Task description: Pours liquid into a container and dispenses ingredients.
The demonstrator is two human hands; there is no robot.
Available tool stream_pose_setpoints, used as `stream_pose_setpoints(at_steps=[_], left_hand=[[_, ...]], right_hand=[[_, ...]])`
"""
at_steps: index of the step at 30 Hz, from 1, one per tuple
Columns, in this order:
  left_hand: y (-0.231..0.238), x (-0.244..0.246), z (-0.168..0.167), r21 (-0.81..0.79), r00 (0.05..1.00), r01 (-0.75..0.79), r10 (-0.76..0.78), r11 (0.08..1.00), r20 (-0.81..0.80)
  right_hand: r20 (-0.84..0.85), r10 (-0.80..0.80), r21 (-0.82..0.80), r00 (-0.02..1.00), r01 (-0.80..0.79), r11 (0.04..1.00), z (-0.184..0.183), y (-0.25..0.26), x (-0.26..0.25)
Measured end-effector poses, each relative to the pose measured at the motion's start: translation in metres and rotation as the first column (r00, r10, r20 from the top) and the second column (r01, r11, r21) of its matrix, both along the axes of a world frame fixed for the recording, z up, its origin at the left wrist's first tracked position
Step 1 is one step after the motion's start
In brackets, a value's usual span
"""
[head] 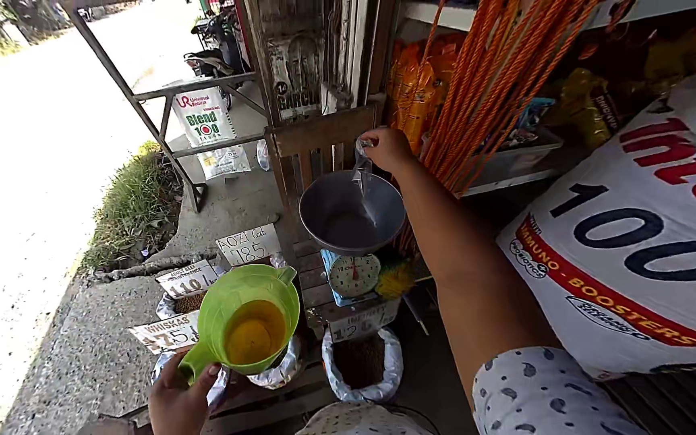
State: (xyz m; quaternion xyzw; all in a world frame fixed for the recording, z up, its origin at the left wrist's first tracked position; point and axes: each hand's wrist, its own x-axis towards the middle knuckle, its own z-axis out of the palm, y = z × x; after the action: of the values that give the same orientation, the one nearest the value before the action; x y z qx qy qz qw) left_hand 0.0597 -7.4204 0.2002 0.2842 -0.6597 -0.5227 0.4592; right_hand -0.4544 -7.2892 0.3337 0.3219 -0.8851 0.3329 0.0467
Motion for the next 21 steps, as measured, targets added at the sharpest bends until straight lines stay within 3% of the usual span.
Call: stream_pose_setpoints(at_steps=[4, 9, 11, 14, 18, 21], left_hand=[[0.01, -0.019, 0.019, -0.02, 0.997, -0.082, 0.082, 0.996, 0.008], [0.014, -0.049, 0.049, -0.017, 0.998, -0.054, 0.054, 0.998, 0.039], [0.014, -0.065, 0.062, -0.02, 0.994, -0.026, 0.028, 0.999, 0.105], [0.01, -0.09, 0.079, -0.059, 0.971, 0.037, -0.022, 0.998, 0.238], [0.002, -0.122, 0.1, -0.117, 0.868, 0.071, -0.003, 0.991, 0.497], [-0.009, -0.147, 0.109, -0.196, 0.799, 0.116, 0.026, 0.974, 0.6]], right_hand=[[-0.108, 0.267, -0.027, 0.958, -0.271, 0.962, 0.01, 0.006, 0.023], [0.032, 0.549, 0.329, 0.835, -0.527, 0.783, -0.056, 0.019, 0.057], [0.064, 0.573, 0.405, 0.817, -0.546, 0.733, -0.084, 0.021, 0.058], [0.101, 0.564, 0.374, 0.819, -0.557, 0.742, -0.112, 0.024, 0.059], [0.226, 0.512, 0.276, 0.829, -0.558, 0.783, -0.123, 0.026, 0.069], [0.277, 0.489, 0.277, 0.827, -0.556, 0.783, -0.121, 0.025, 0.077]])
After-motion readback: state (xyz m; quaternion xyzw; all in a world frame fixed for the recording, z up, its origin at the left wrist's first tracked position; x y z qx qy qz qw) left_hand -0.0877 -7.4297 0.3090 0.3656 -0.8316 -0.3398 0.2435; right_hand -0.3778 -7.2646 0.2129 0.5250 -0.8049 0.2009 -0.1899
